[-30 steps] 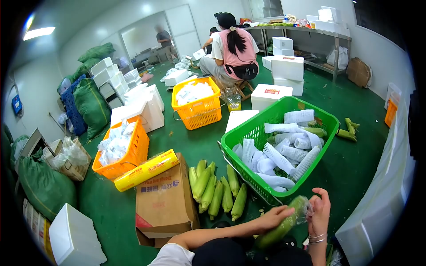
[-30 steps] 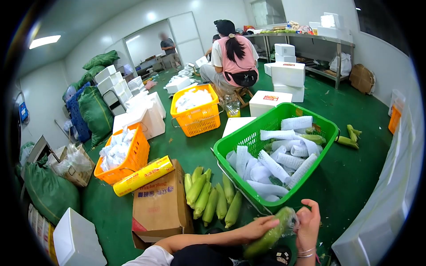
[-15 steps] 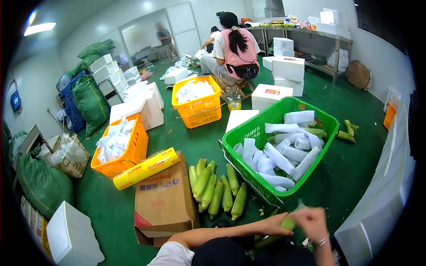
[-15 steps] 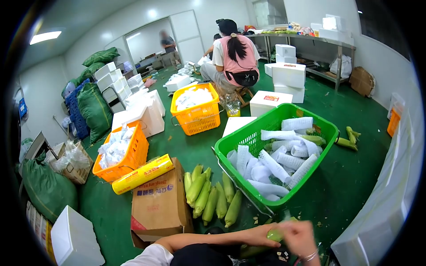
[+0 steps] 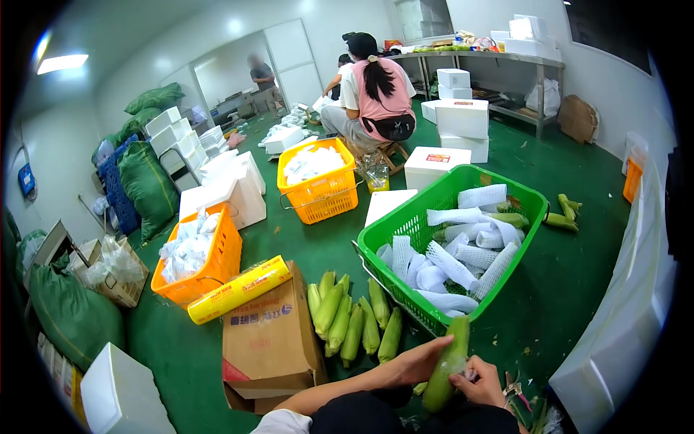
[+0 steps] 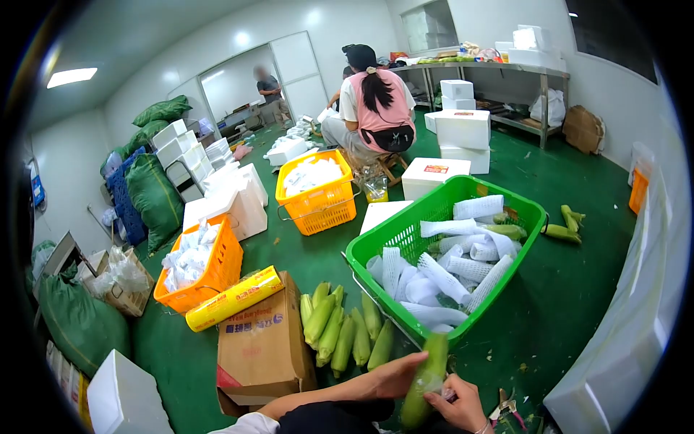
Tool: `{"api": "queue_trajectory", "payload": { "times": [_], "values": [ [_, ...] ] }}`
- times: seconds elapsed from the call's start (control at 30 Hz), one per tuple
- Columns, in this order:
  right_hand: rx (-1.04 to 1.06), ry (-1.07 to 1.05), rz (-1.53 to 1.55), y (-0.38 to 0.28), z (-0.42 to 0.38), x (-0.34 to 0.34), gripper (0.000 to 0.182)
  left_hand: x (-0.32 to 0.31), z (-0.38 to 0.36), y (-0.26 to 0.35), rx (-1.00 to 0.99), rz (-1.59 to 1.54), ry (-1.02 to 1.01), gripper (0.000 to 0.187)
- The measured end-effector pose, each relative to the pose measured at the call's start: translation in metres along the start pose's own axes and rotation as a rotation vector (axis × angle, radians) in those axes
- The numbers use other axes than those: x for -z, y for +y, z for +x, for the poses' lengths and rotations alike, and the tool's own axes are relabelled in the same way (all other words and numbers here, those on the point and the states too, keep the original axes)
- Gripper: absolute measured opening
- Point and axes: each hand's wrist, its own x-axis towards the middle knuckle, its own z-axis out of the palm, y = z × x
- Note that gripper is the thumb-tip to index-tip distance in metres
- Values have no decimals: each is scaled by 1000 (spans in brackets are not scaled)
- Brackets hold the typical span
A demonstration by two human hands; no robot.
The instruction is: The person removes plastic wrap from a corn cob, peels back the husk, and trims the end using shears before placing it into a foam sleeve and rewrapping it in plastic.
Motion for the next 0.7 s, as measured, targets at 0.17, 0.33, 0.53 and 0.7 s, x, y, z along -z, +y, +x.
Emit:
{"api": "queue_trajectory", "payload": {
  "times": [0.17,0.33,0.53,0.7],
  "values": [
    [225,-26,-2,-5,6,-9,26,-16,-3,7,-322,591,167,40],
    [185,-5,-38,-29,-11,10,29,-18,6,18,-328,394,438,47],
    [7,355,-142,53,-90,71,60,10,-12,73,-854,-105,527,63],
    [-676,621,-491,123,-257,177,42,5,-64,105,-1064,-324,547,68]
  ]
}}
